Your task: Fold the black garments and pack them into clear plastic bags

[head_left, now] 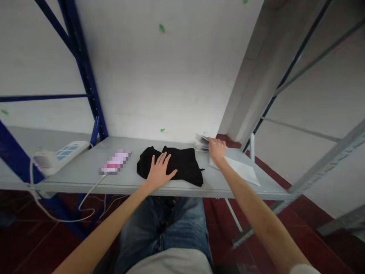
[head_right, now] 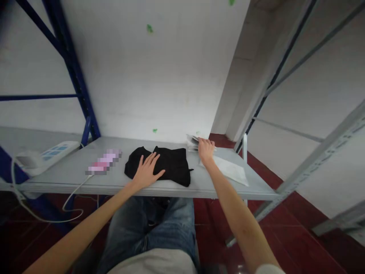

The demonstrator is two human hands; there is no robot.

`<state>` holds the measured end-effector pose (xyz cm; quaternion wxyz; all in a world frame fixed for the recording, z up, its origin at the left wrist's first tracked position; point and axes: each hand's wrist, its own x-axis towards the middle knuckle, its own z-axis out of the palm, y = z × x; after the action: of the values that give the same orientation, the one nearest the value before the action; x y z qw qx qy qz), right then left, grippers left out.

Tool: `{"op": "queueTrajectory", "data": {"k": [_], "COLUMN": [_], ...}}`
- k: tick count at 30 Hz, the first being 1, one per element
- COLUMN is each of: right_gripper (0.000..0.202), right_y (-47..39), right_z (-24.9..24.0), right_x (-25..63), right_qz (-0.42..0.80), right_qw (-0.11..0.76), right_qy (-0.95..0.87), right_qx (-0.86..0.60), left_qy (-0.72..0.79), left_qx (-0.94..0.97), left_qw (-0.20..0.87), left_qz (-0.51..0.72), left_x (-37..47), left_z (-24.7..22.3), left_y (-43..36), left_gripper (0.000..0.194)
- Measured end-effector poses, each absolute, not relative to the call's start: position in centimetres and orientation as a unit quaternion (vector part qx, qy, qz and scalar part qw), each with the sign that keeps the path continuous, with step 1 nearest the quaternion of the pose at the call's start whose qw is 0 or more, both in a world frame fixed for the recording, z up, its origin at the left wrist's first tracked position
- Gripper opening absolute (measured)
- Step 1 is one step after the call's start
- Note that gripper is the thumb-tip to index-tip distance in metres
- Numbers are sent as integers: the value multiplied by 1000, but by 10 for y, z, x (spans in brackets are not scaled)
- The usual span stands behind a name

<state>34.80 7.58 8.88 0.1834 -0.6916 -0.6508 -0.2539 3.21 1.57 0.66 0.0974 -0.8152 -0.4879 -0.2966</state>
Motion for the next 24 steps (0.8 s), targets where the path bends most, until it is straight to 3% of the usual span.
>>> {"op": "queueTrajectory", "data": {"k": [6, 11, 16, 21, 24], "right_gripper": [42, 41, 42, 16, 12], "right_y": [6, -27, -31, -37, -41], "right_z": [54, 31, 48, 66, 68], "right_x": [254, 214, 246, 285, 289], "right_qz": [-212, -122, -81, -63, -56], "right_qw": [340, 309, 279, 299, 315], "right_qy": [-729, -835, -823, -786, -793], "right_qx": [-555, -439, -489, -537, -518], "left_qy": [-497, -443, -429, -457, -460], "left_qx": [-756, -819, -840, -829, -826], "left_qw": [143, 169, 162, 139, 143], "left_qz": [-402, -324, -288, -291, -294], "left_x": [21, 1, -12, -17, -15], "left_z": [21, 29, 39, 41, 44], "left_y": [-1, -16, -16, -8, -12], "left_gripper": [70, 49, 40, 38, 41]}}
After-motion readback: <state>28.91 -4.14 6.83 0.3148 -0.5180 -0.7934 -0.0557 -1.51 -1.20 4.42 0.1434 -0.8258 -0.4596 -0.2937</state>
